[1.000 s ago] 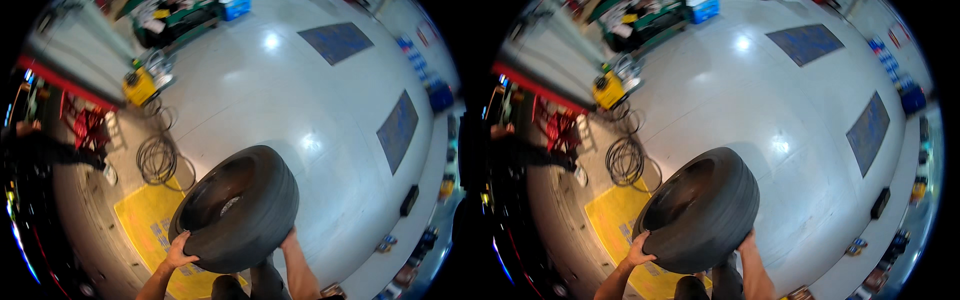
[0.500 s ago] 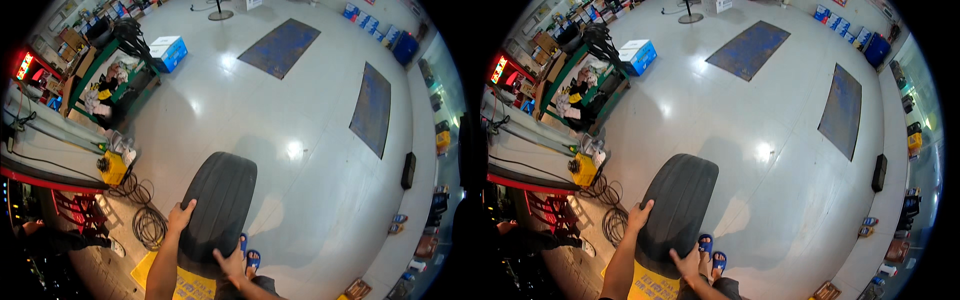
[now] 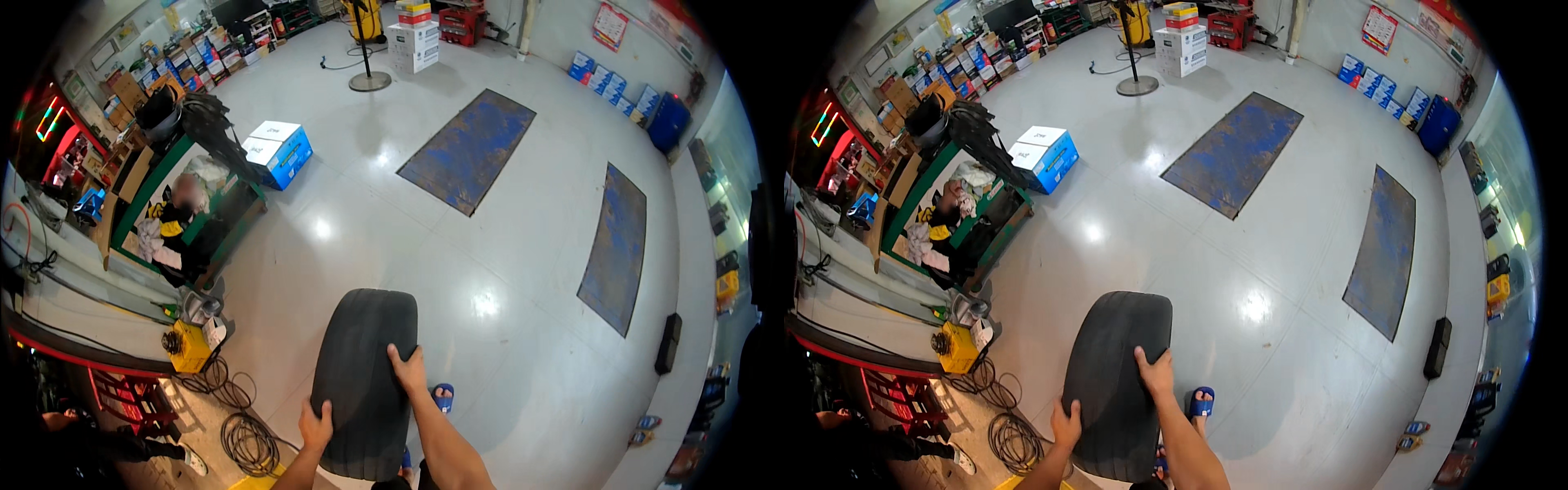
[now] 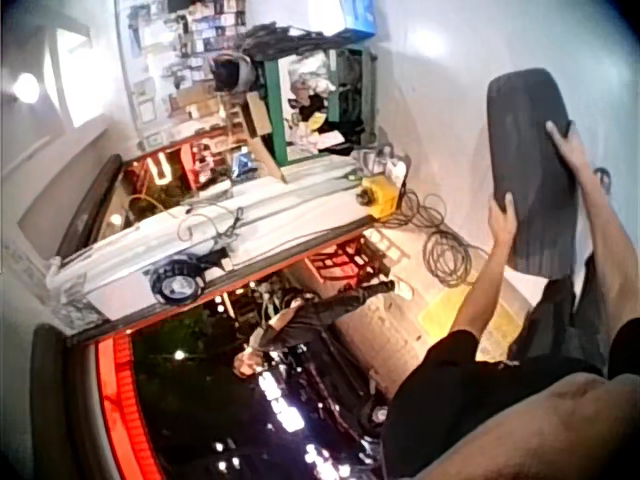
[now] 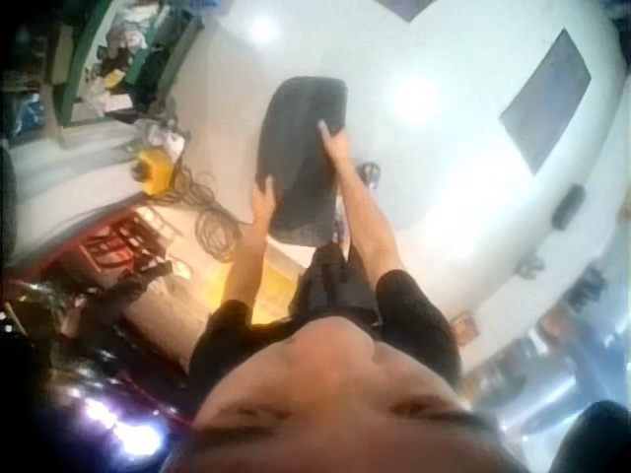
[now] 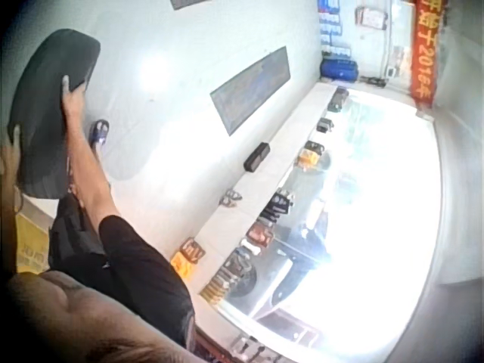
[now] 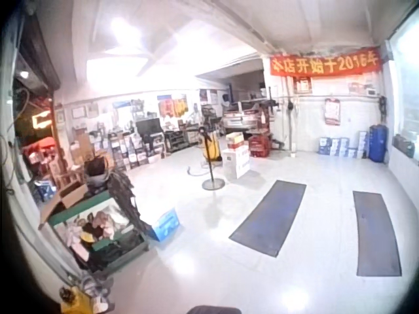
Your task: The person removes a tire from a rim, rolls it into the shop, and prepares a blue sealant in a cup. They then use a tire plug tool to insert a plug into a puncture on the tire tread, repeatedly working the tool to seat the plug.
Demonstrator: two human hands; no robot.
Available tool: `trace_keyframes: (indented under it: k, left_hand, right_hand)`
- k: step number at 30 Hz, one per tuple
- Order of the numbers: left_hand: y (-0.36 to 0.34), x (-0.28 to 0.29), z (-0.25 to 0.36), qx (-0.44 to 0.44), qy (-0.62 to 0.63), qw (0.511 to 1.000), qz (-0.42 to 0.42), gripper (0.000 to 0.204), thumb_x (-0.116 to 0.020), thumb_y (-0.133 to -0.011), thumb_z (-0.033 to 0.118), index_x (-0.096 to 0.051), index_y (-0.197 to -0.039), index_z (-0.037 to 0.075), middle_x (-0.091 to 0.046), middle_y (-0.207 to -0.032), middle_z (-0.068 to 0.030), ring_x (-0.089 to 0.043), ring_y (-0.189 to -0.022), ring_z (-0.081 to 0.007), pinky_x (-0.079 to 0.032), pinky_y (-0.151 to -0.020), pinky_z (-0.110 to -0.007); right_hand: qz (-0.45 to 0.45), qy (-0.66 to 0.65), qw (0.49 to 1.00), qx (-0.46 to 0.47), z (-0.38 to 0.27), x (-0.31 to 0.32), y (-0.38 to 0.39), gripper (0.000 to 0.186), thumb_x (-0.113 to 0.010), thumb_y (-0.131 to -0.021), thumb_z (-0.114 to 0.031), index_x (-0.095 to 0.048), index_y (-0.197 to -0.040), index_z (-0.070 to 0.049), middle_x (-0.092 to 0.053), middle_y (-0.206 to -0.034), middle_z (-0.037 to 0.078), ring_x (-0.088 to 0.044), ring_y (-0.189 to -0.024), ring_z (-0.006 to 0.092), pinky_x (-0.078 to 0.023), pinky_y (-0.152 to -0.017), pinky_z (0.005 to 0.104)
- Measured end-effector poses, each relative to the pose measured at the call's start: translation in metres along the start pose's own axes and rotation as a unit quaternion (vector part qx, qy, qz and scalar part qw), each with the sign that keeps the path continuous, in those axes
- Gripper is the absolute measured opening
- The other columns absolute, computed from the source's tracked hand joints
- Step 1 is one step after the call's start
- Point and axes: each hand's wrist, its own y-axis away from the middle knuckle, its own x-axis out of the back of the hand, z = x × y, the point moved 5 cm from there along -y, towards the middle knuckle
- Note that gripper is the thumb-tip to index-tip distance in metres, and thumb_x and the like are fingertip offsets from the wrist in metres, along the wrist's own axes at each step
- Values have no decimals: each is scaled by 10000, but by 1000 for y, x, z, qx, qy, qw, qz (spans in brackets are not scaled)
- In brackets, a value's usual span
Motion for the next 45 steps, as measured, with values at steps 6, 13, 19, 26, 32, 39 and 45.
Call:
trace_keyframes:
  k: [6,13,19,26,32,39,45]
  left_hand:
    - [-222,-62,146,49,-113,990,-74,671,-479,-853,524,-447,-1210,-43,-549,-1114,-290,-525,-1056,-418,-407,-899,-445]
    - [-225,-79,117,-23,48,997,-52,659,-541,-863,400,-339,-1312,-39,-475,-1227,-283,-473,-1134,-409,-366,-960,-424]
    - [-270,-124,45,9,93,995,-23,755,-557,-807,538,-403,-1261,-44,-542,-1128,-276,-531,-1045,-423,-424,-885,-419]
    - [-576,-120,220,97,89,990,-42,701,-564,-757,624,-546,-1074,-1,-602,-1008,-264,-571,-949,-433,-449,-812,-447]
    - [-778,-134,258,124,100,977,-142,781,-455,-815,653,-477,-1124,-65,-553,-1097,-307,-513,-1072,-436,-402,-905,-438]
    - [-774,-177,182,145,291,936,-132,733,-491,-860,554,-339,-1298,-13,-498,-1218,-258,-480,-1145,-386,-392,-932,-405]
    - [-985,-155,315,180,167,968,-61,642,-534,-846,499,-450,-1158,-55,-580,-1048,-296,-542,-1025,-430,-415,-872,-451]
  right_hand:
    - [-103,-52,990,80,10,9,37,950,-671,-731,-526,-293,-1299,135,-428,-1254,328,-426,-1194,412,-367,-975,409]
    - [-102,123,987,3,-94,17,-64,937,-699,-719,-495,-286,-1265,146,-477,-1163,355,-501,-1100,419,-398,-932,425]
    - [58,73,995,-28,-221,-20,-294,791,-656,-753,-523,-418,-1116,138,-528,-1082,335,-541,-1021,429,-424,-887,421]
    - [48,83,982,161,-340,-81,-387,860,-669,-784,-405,-261,-1301,149,-392,-1278,329,-397,-1203,422,-317,-1012,405]
    - [54,197,972,116,-324,-160,-378,894,-699,-742,-412,-269,-1290,150,-372,-1267,358,-377,-1196,459,-300,-1027,438]
    - [-20,124,992,6,-602,-226,-634,845,-666,-770,-444,-322,-1266,147,-417,-1251,336,-436,-1162,425,-352,-983,414]
    - [-79,152,961,215,-661,-243,-713,918,-703,-744,-399,-240,-1323,141,-360,-1326,314,-352,-1255,404,-276,-1054,389]
